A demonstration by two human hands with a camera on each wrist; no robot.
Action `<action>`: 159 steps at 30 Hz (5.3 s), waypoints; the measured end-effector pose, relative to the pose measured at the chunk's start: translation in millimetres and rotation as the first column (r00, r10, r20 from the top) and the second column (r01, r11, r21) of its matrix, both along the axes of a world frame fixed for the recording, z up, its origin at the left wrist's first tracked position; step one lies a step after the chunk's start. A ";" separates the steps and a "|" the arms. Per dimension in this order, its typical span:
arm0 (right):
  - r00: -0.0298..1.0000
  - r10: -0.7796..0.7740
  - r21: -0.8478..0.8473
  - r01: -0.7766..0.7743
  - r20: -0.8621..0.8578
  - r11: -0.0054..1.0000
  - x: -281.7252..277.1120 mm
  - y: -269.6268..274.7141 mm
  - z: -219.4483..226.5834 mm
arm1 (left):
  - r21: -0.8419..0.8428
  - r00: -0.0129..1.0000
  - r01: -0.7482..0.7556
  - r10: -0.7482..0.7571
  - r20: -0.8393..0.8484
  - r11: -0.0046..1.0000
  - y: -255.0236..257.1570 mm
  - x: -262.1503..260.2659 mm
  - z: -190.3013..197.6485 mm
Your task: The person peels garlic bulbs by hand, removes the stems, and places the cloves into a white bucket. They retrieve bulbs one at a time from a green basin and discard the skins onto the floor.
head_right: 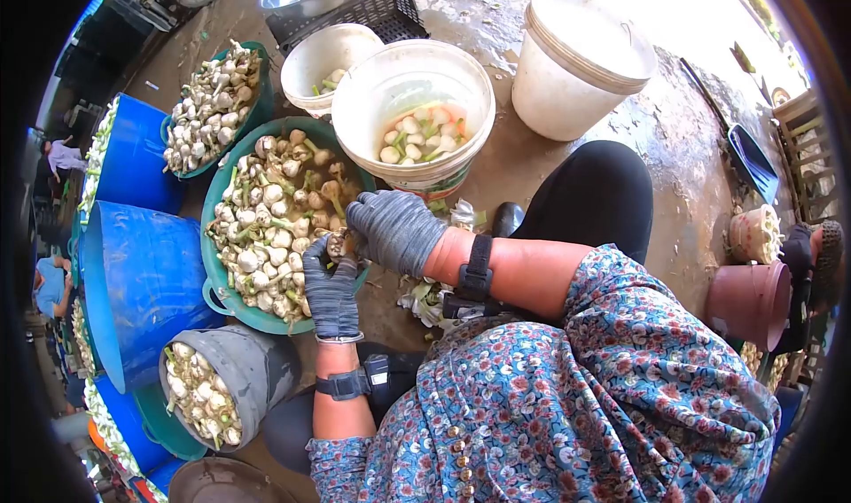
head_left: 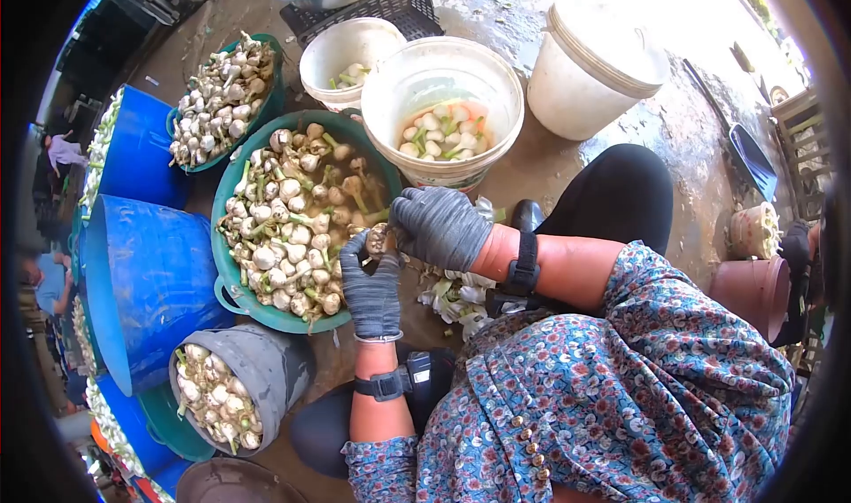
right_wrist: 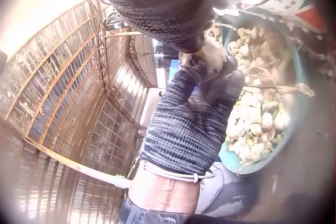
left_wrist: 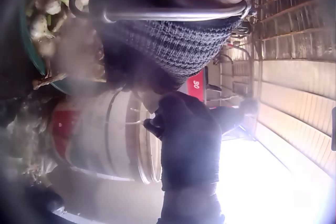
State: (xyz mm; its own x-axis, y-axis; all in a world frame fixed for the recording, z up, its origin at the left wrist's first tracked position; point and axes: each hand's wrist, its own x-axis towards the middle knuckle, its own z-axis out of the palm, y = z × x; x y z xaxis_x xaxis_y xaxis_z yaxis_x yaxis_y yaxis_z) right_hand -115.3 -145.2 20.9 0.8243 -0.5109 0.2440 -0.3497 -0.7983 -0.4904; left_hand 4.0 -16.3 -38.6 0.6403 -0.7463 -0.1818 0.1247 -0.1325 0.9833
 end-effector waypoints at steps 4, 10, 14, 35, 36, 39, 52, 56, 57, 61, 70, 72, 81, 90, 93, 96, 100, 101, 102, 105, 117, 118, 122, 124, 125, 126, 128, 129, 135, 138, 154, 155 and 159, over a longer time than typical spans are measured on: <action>0.985 -0.167 0.582 0.115 0.036 0.805 1.6 -14.2 0.1 | -0.124 0.984 0.080 -0.099 -0.148 0.989 5.6 0.7 24.8; 0.923 -0.068 0.422 0.238 -0.378 0.875 -13.4 -42.9 -36.3 | -0.382 0.798 0.058 -0.273 -0.538 0.922 11.9 8.7 23.8; 0.972 -0.174 0.232 0.136 0.156 0.963 -21.4 -35.4 -4.3 | -0.403 0.759 0.045 -0.294 -0.582 0.914 7.4 5.3 39.5; 0.998 -0.044 0.648 0.007 0.041 0.761 -10.5 2.5 -7.6 | -0.068 0.861 0.494 -0.477 0.175 0.867 2.3 3.0 29.4; 0.997 -0.059 0.763 -0.005 0.057 0.646 -9.3 1.4 -10.4 | -0.067 0.861 0.494 -0.477 0.176 0.867 0.3 0.5 34.6; 0.951 -0.004 0.820 -0.263 0.308 0.508 -20.0 0.8 -13.6 | -0.065 0.871 0.478 -0.482 -0.094 0.876 2.2 3.6 34.7; 0.970 0.030 0.839 -0.225 0.242 0.495 -16.2 5.8 -16.9 | -0.078 0.782 0.353 -0.249 0.571 0.932 2.0 -0.6 23.5; 0.927 0.126 0.204 -0.209 0.354 0.956 -18.3 10.5 -6.4 | -0.011 0.904 0.414 -0.409 0.121 0.910 10.5 6.6 14.5; 0.934 0.124 0.187 -0.195 0.336 0.963 -18.5 9.4 -7.8 | 0.003 0.936 0.348 -0.347 -0.050 0.938 11.3 0.9 28.6; 0.983 -0.075 0.398 0.003 0.166 0.917 -14.6 10.0 -23.4 | 0.109 0.907 0.330 -0.347 0.240 0.938 4.7 -7.6 43.5; 0.899 0.140 0.394 0.039 -0.415 0.918 -28.2 -56.3 -47.5 | -0.260 0.925 0.334 -0.368 -0.095 0.906 16.9 -2.7 41.1; 0.799 0.210 0.359 0.008 -0.563 0.933 -39.4 -30.5 -30.6 | -0.276 0.935 0.315 -0.347 -0.075 0.908 15.1 -1.0 44.4; 0.886 0.446 0.530 -0.440 0.125 0.725 -12.1 -5.2 -25.7 | -0.104 0.960 -0.044 0.071 0.270 0.994 1.9 -2.0 23.1; 0.918 -0.389 0.995 -0.051 0.082 0.088 44.7 -58.4 -27.7 | -0.092 0.850 -0.526 0.520 -0.081 0.845 13.5 25.4 52.5; 0.982 -0.072 0.731 0.178 -0.175 0.659 87.8 -50.1 -71.5 | -0.095 0.874 -0.475 0.457 -0.165 0.875 20.1 33.8 45.7; 0.879 0.063 0.396 0.148 -0.473 0.906 125.5 -33.8 -112.2 | -0.071 0.869 -0.467 0.442 -0.222 0.882 20.5 41.8 41.9; 0.710 0.056 0.169 0.090 -0.702 0.981 150.0 -27.6 -173.5 | -0.083 0.862 -0.467 0.431 -0.267 0.881 21.3 49.1 32.1; 0.709 0.147 0.223 0.014 -0.690 0.975 147.7 -32.3 -178.9 | -0.070 0.870 -0.455 0.427 -0.245 0.888 21.4 53.4 22.2; 0.703 0.232 0.269 -0.061 -0.672 0.961 144.4 -36.6 -183.5 | -0.069 0.869 -0.457 0.428 -0.248 0.887 24.7 55.4 15.8; 0.820 0.227 0.469 0.056 -0.525 0.881 114.4 -35.5 -108.1 | 0.162 0.744 -0.368 0.394 -0.539 0.916 21.1 60.5 11.5; 0.955 -0.160 0.524 0.005 0.251 0.852 8.3 -19.5 -37.9 | -0.142 0.815 -0.195 0.080 -0.574 0.970 -12.0 8.8 13.2; 0.952 -0.167 0.518 0.011 0.255 0.855 2.4 -19.4 -28.9 | -0.149 0.818 -0.185 0.068 -0.572 0.971 -14.3 5.8 13.0; 0.982 -0.180 0.512 0.124 0.061 0.850 -6.9 -11.1 -4.1 | -0.093 0.848 -0.223 0.146 -0.509 0.970 -21.1 -6.8 18.6; 0.981 -0.191 0.457 0.155 0.033 0.876 -6.2 -6.0 -1.8 | -0.066 0.888 -0.236 0.187 -0.420 0.970 -22.7 -13.2 20.9; 0.974 -0.205 0.455 0.139 0.099 0.879 -6.8 -4.0 -3.5 | -0.057 0.920 -0.230 0.198 -0.339 0.971 -20.7 -10.5 6.8; 0.972 -0.212 0.457 0.144 0.101 0.877 -6.7 -3.4 -3.9 | -0.056 0.922 -0.223 0.192 -0.336 0.973 -18.6 -9.5 4.0; 0.973 -0.216 0.433 0.160 0.084 0.887 -5.3 -1.5 -5.2 | -0.076 0.964 -0.187 0.168 -0.207 0.979 -13.7 -8.9 -2.6; 0.973 -0.218 0.434 0.162 0.081 0.886 -2.9 -1.7 -6.3 | -0.124 0.928 -0.202 0.150 -0.341 0.971 -14.5 -16.0 13.4; 0.939 -0.319 0.725 0.309 -0.129 0.616 6.0 -31.9 -43.1 | -0.319 0.838 -0.062 -0.125 -0.532 0.946 4.3 -2.8 29.4; 0.936 -0.298 0.378 0.348 -0.185 0.858 -7.5 -44.9 -41.2 | -0.378 0.741 -0.086 -0.194 -0.643 0.922 8.7 2.3 37.1; 0.991 0.001 0.277 -0.039 0.136 0.960 -7.4 -8.6 1.5 | -0.130 0.937 0.329 -0.341 -0.079 0.935 7.0 5.6 32.9; 0.997 -0.066 0.352 0.052 0.028 0.934 -5.6 -9.3 -1.5 | -0.071 0.924 0.379 -0.373 0.084 0.923 8.4 5.0 36.6; 0.974 0.005 0.196 -0.050 0.225 0.979 -5.7 -13.0 -8.2 | -0.145 0.944 0.320 -0.329 -0.039 0.936 5.3 -1.8 28.5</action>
State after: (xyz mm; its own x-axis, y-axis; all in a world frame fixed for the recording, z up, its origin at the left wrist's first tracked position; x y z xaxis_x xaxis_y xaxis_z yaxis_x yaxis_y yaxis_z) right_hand -121.0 -158.2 12.7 0.7754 -0.5453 0.3184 -0.1929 -0.6847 -0.7029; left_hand 2.1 -11.0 -10.1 0.3497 -0.9319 -0.0965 0.1582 -0.0428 0.9865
